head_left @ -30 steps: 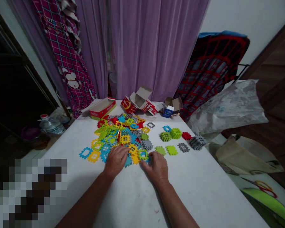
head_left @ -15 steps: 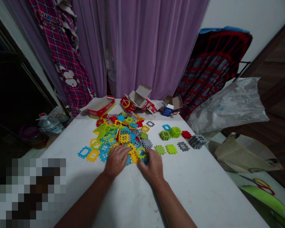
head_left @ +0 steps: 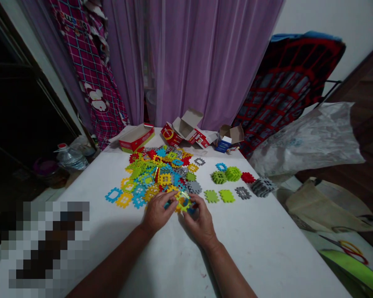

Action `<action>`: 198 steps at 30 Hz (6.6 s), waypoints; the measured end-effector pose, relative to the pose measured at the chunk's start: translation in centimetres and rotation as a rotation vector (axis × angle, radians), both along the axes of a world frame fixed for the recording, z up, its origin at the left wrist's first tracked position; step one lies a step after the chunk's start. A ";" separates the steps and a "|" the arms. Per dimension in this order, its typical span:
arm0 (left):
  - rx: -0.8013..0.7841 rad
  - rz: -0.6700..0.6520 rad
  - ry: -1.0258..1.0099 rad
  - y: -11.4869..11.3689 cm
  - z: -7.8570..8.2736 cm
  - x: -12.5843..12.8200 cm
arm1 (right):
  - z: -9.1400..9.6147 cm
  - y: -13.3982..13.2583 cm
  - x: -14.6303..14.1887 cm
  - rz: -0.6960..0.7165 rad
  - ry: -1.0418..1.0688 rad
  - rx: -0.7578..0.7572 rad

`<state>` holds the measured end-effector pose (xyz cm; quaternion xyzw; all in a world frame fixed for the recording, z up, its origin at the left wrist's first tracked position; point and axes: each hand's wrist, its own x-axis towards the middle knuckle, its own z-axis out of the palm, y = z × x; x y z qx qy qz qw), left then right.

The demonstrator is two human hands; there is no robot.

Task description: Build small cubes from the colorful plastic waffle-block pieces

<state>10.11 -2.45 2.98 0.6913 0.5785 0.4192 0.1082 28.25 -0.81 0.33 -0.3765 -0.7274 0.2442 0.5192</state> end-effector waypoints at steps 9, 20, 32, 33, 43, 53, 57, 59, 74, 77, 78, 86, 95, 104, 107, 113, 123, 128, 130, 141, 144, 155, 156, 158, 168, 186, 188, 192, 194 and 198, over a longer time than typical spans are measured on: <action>-0.319 -0.056 -0.484 0.6 0.6 0.3 | 0.5 0.4 0.1 0.073 0.015 0.027; -0.572 0.121 -0.836 0.7 1.8 2.5 | 0.0 1.1 -0.7 -0.089 0.454 -0.569; -0.561 0.007 -0.785 0.5 2.0 2.1 | 0.4 1.9 0.0 0.003 0.590 -0.634; -0.566 -0.013 -0.784 0.5 2.0 2.1 | 0.4 1.9 0.0 0.011 0.567 -0.627; -0.635 0.117 -0.877 0.3 2.5 2.2 | 1.0 0.1 0.6 -0.186 0.186 -0.384; -0.664 0.123 -0.919 0.2 2.6 2.6 | 1.1 -0.9 -0.6 -0.256 -0.111 -0.167; -0.672 0.118 -0.920 0.2 2.5 2.7 | 1.1 -0.9 -0.6 -0.284 -0.129 -0.149; -0.666 0.110 -0.929 0.2 2.5 2.9 | 1.1 -0.9 -0.5 -0.297 -0.124 -0.134; -0.263 0.229 -0.723 0.6 1.4 0.6 | 2.6 6.5 8.6 -0.789 -0.038 -0.208; -0.127 0.276 -0.623 0.8 0.6 -1.1 | 3.3 9.7 11.5 -0.920 -0.094 -0.264; -0.127 0.281 -0.601 0.9 0.4 -1.7 | 3.3 10.6 12.1 -0.938 -0.118 -0.288; -0.150 0.402 -0.568 1.4 -1.3 -4.5 | 1.9 14.3 13.1 -0.956 -0.206 -0.307; -0.251 0.495 -0.569 1.7 -1.9 -5.0 | 1.3 14.9 13.1 -0.948 -0.228 -0.257; -0.275 0.484 -0.567 1.7 -0.8 -4.6 | 1.3 15.0 13.3 -0.947 -0.234 -0.303; -0.273 0.481 -0.563 1.6 -0.7 -4.6 | 1.3 15.0 13.2 -0.939 -0.220 -0.273; -0.247 0.466 -0.523 1.6 -0.9 -4.8 | 1.7 14.9 13.0 -0.939 -0.266 -0.389; -0.245 0.467 -0.538 1.7 -0.8 -4.6 | 2.0 14.9 12.8 -0.932 -0.272 -0.433; -0.233 0.463 -0.518 1.7 -0.8 -4.7 | 2.1 14.6 12.8 -0.940 -0.242 -0.393; -0.220 0.473 -0.503 1.8 -1.1 -4.8 | 1.9 14.4 12.9 -0.937 -0.228 -0.369; 0.041 0.369 -0.305 1.6 -2.0 -4.2 | 0.4 11.5 10.4 -0.828 -0.120 0.007; 0.062 0.363 -0.240 1.4 -1.6 -3.8 | 0.3 10.2 8.7 -0.735 -0.128 0.097; -0.309 0.741 0.296 3.1 1.5 -12.8 | 0.2 6.8 5.3 -0.496 -0.204 0.171; -0.368 0.751 0.325 3.2 1.4 -13.3 | 0.1 6.7 5.3 -0.489 -0.206 0.160; -0.426 0.736 0.358 3.3 1.2 -13.6 | 0.1 6.5 5.3 -0.478 -0.211 0.129; -0.279 0.746 0.238 3.4 0.3 -13.0 | -0.1 6.3 5.4 -0.473 -0.207 -0.007; 0.150 0.144 0.229 1.8 0.1 0.2 | 1.4 3.8 1.6 -0.079 0.144 -0.396; 0.159 0.136 0.227 1.9 -0.1 1.1 | 1.5 3.7 1.4 -0.065 0.177 -0.427; 0.162 0.111 0.236 1.9 -0.3 1.9 | 1.6 3.6 1.4 -0.042 0.200 -0.452; 0.170 0.110 0.247 1.8 -0.4 1.9 | 1.6 3.5 1.3 -0.037 0.214 -0.478; 0.182 0.118 0.271 1.9 -0.5 2.0 | 1.6 3.3 0.7 -0.031 0.297 -0.553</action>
